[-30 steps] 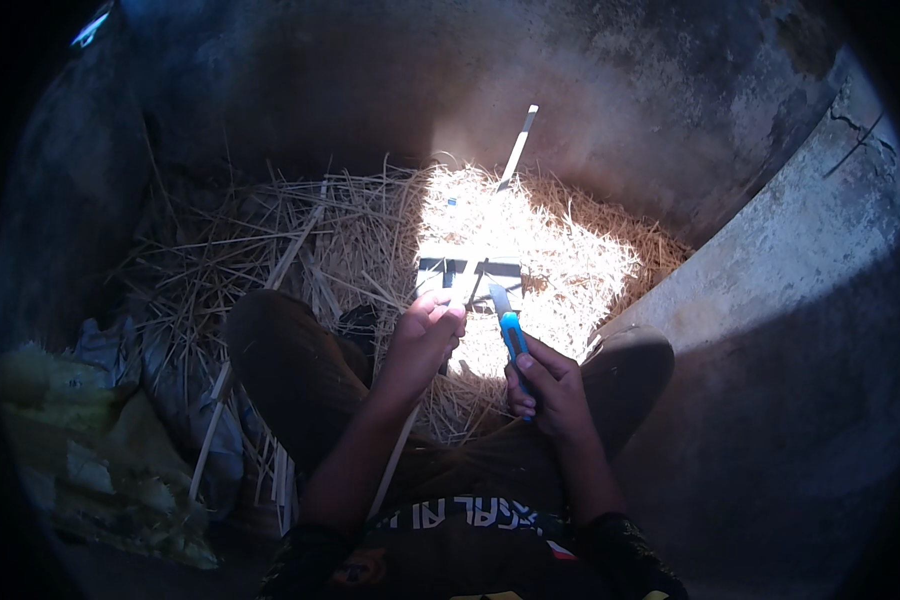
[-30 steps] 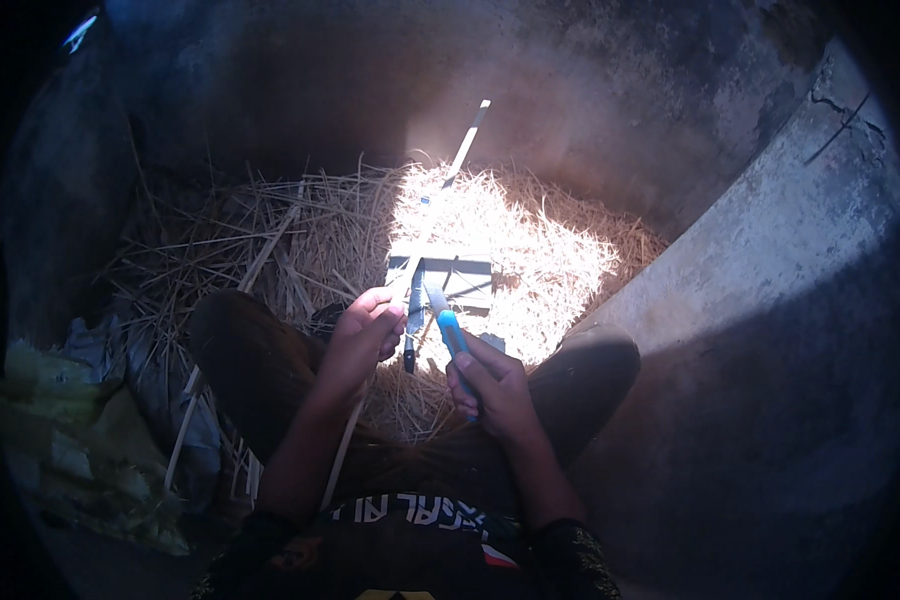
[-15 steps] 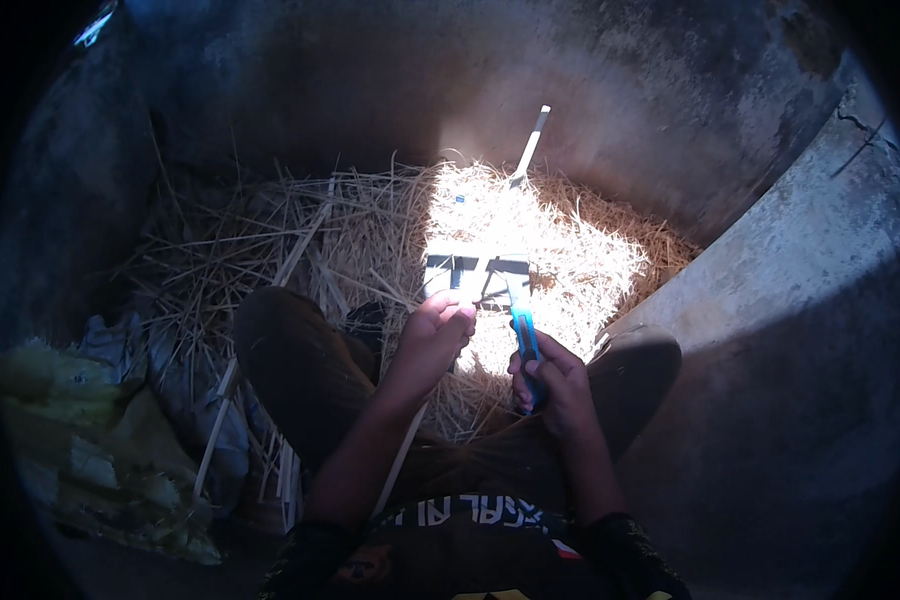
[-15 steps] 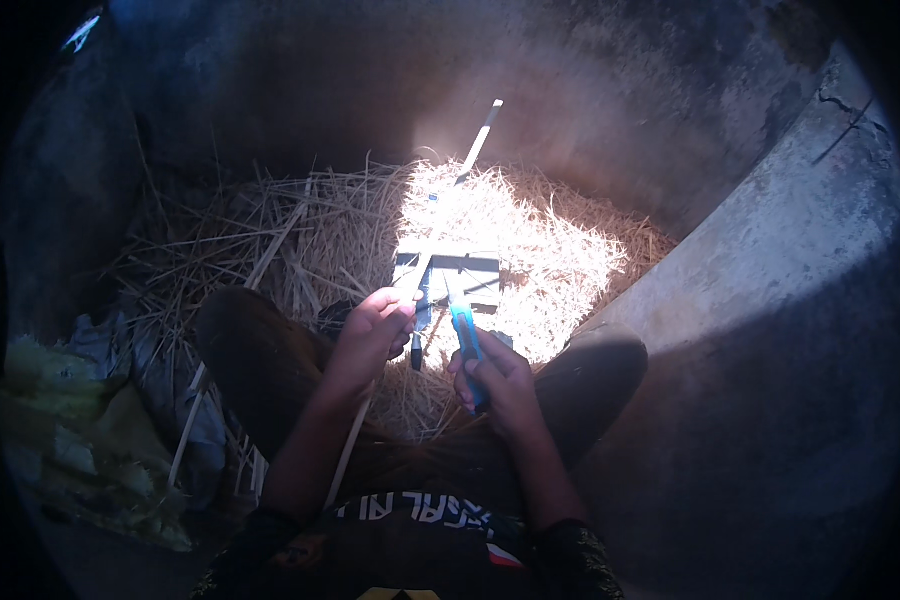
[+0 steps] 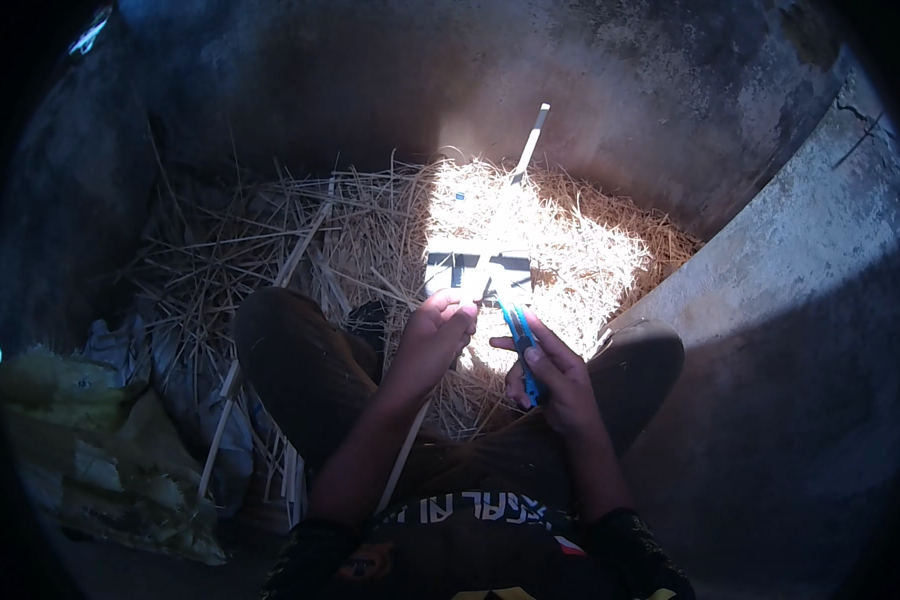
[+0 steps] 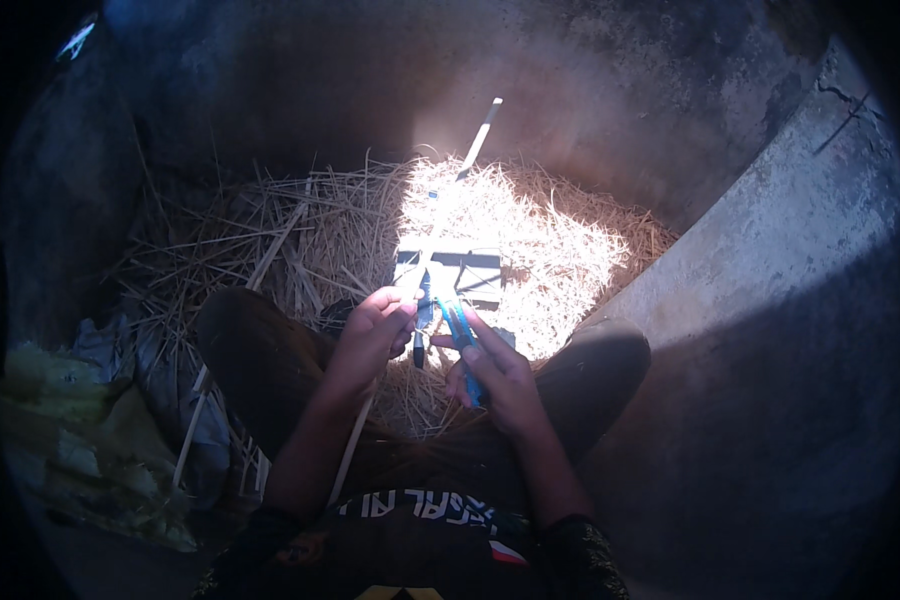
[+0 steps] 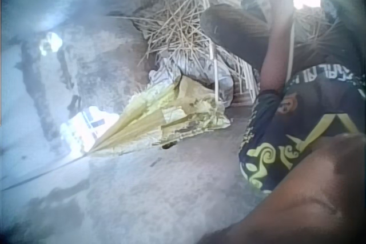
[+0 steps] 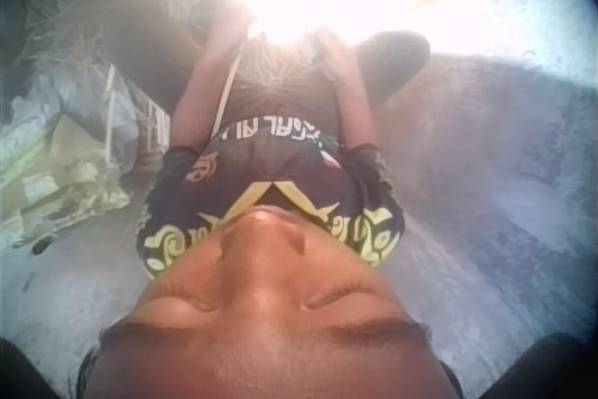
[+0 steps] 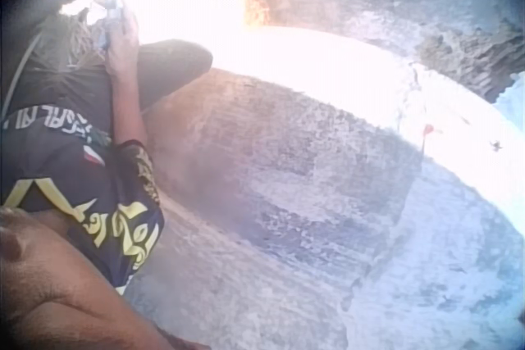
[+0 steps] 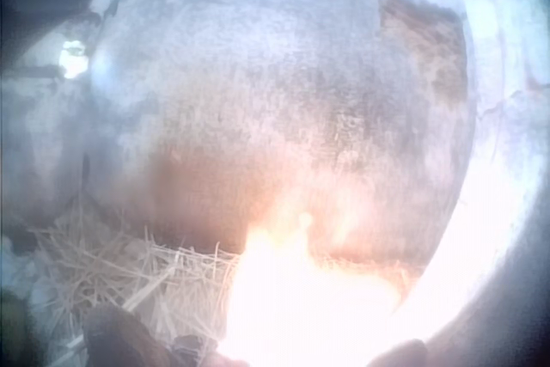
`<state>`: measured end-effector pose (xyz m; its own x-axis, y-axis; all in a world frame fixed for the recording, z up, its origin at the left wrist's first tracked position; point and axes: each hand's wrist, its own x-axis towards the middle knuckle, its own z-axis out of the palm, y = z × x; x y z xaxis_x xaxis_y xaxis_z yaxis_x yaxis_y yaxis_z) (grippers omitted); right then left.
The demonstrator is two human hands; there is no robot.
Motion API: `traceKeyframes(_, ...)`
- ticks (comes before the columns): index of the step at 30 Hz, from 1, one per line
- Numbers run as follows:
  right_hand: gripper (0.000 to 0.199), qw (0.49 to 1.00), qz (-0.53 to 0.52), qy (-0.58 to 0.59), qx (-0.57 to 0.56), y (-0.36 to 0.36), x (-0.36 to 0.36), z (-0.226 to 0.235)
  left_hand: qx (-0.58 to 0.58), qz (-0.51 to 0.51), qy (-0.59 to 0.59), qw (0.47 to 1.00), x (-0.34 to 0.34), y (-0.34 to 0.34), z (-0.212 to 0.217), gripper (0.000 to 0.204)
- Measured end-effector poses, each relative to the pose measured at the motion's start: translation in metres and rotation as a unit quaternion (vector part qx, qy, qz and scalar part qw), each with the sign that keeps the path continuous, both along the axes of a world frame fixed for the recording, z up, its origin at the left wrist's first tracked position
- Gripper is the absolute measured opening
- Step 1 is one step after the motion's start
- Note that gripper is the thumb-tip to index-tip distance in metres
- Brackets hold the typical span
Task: The person sits on a straw-covered floor and uses a blue utility knife to shave thin strips from a long, thin piece of bamboo. They hold the bamboo with their left hand and repeatedly scrape the blade along its length to remove the outer layer, creating fine shavings.
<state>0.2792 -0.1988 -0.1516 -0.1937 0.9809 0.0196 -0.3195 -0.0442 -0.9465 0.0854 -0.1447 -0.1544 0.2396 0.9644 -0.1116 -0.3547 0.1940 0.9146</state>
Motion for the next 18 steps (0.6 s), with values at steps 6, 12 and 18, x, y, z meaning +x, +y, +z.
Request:
traceKeyframes(6, 0.041, 0.994, -0.065, -0.087, 0.019, 0.001, 0.006, -0.004, 0.005, 0.002, -0.001, 1.0, 0.003, -0.002, 0.001, 0.025)
traceKeyframes(12, 0.036, 0.986, -0.124, -0.101, 0.04, 0.0, 0.005, -0.007, 0.008, 0.004, 0.003, 1.0, 0.004, -0.002, 0.003, 0.025)
traceKeyframes(18, 0.037, 0.982, -0.152, -0.099, 0.046, 0.0, 0.006, -0.005, 0.011, 0.001, 0.001, 1.0, 0.001, 0.001, -0.007, 0.026)
